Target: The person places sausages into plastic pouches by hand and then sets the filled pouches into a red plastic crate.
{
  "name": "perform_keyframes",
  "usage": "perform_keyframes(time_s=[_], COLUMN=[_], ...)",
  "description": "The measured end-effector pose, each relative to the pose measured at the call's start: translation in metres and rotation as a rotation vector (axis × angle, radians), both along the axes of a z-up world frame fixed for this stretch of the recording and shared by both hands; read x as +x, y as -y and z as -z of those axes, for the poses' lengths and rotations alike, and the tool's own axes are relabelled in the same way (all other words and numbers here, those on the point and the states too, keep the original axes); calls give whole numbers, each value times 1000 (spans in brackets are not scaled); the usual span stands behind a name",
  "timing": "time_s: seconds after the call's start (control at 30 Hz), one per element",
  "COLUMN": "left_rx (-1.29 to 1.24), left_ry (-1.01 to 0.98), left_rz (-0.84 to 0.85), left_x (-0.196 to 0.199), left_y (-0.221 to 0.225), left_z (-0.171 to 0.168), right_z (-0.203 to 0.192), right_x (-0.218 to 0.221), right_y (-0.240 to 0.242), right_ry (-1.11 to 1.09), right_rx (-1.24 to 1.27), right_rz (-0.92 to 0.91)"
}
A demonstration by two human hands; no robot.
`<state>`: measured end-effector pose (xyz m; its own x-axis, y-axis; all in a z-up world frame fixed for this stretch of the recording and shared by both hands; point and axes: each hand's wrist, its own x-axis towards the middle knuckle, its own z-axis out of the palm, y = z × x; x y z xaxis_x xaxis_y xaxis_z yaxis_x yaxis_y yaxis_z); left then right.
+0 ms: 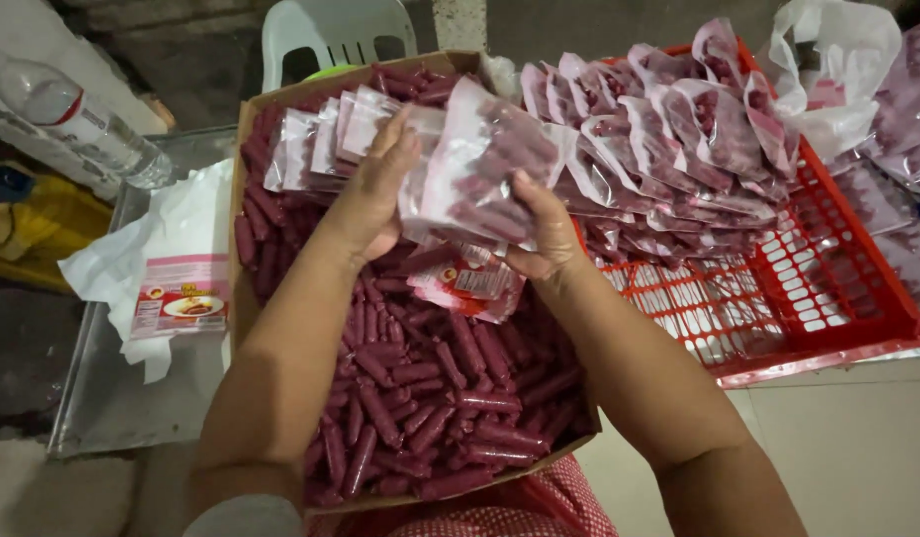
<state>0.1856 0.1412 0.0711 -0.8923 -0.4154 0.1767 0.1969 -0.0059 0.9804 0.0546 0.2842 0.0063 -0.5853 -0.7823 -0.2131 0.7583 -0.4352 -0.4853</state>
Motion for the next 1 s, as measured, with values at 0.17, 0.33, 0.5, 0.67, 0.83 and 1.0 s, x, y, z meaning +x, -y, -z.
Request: perform_keyframes(time_s=[0.17,0.33,0.5,0.67,0.83,1.0], left_rx=[-200,-301,-305,-166,-179,190], left_ry=[-173,-262,182,318,424,749], left_rz=[22,-51,70,207,274,354], left_x=[-13,-21,-27,-72,-89,-88], left_y=[-4,-64,-143,-196,-207,-191], left_z=[26,11,-30,43,48,21], right_z=[-17,-38,-57,30,70,102], right_x=[4,-2,-26,-81,-106,-121], right_y=[-5,-56,-150,-220,-229,-201], right_ry=[-283,-514,-618,-310,-288,-394], right_rx=[38,166,357,579,782,929], right_rz=[-16,86,-148,-133,-214,-578])
